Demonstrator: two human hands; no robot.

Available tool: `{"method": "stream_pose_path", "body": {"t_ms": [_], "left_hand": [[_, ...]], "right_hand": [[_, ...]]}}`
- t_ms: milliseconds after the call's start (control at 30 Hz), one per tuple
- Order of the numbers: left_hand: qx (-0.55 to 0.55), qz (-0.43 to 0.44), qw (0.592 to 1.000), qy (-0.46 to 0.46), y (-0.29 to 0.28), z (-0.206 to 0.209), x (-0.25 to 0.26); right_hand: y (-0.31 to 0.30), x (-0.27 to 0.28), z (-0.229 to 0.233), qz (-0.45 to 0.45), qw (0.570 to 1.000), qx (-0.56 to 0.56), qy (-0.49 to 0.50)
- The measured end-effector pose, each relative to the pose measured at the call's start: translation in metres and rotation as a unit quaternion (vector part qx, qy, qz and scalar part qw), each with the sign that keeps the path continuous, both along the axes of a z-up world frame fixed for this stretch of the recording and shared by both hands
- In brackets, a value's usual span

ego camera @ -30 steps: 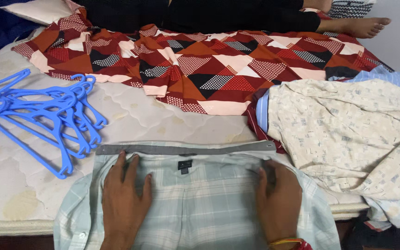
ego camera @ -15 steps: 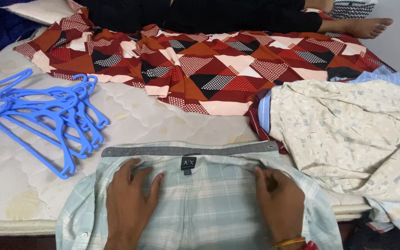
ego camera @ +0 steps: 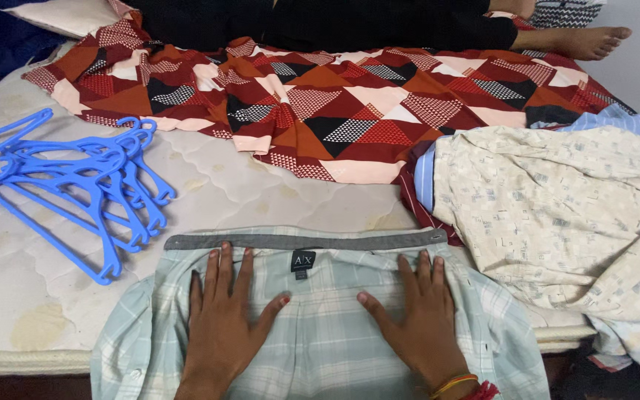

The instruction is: The person unfolds a light blue plaid shirt, buttons it from top to bottom, smooths the collar, and places it on a blue plastic hanger. The shirt remains on the hanger at the end of the clip.

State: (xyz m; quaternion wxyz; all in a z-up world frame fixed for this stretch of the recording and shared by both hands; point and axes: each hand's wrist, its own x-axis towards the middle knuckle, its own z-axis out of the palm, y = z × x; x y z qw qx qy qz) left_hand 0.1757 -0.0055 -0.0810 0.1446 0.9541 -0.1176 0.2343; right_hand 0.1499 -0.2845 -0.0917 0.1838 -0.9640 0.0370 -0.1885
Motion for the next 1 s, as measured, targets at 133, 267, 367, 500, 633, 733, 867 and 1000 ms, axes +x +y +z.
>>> {"method": "stream_pose_path", "body": {"t_ms": [133, 267, 367, 500, 633, 733, 867, 1000], "left_hand": [[-0.063, -0.017, 0.998, 0.011, -0.003, 0.008, -0.001], [-0.102, -0.048, 0.994, -0.011, -0.007, 0.018, -0.004], [-0.128, -0.068, 0.987, -0.073, -0.006, 0.024, -0.007], [-0.168, -0.052, 0.979, -0.106, -0.001, 0.029, -0.008], [-0.215, -0.023, 0.97, -0.113, 0.008, 0.029, -0.006], [-0.262, 0.0, 0.956, -0.133, 0.016, 0.028, -0.004], [-0.32, 0.038, 0.93, -0.179, 0.026, 0.026, 0.002], [-0.375, 0.089, 0.898, -0.214, 0.041, 0.024, 0.007]], "right_hand": [[-0.001, -0.003, 0.006, 0.014, 0.992, 0.1, -0.081], [0.004, -0.003, 0.017, -0.004, 0.988, 0.142, -0.053], [0.011, -0.006, 0.024, 0.035, 0.985, 0.119, -0.121], [0.017, -0.006, 0.026, 0.05, 0.986, 0.115, -0.11], [0.022, -0.004, 0.018, 0.038, 0.992, 0.089, -0.078], [0.026, -0.004, 0.006, 0.062, 0.989, 0.074, -0.11], [0.028, -0.005, -0.01, 0.108, 0.987, 0.047, -0.113], [0.044, -0.007, -0.02, 0.164, 0.977, 0.036, -0.136]]}}
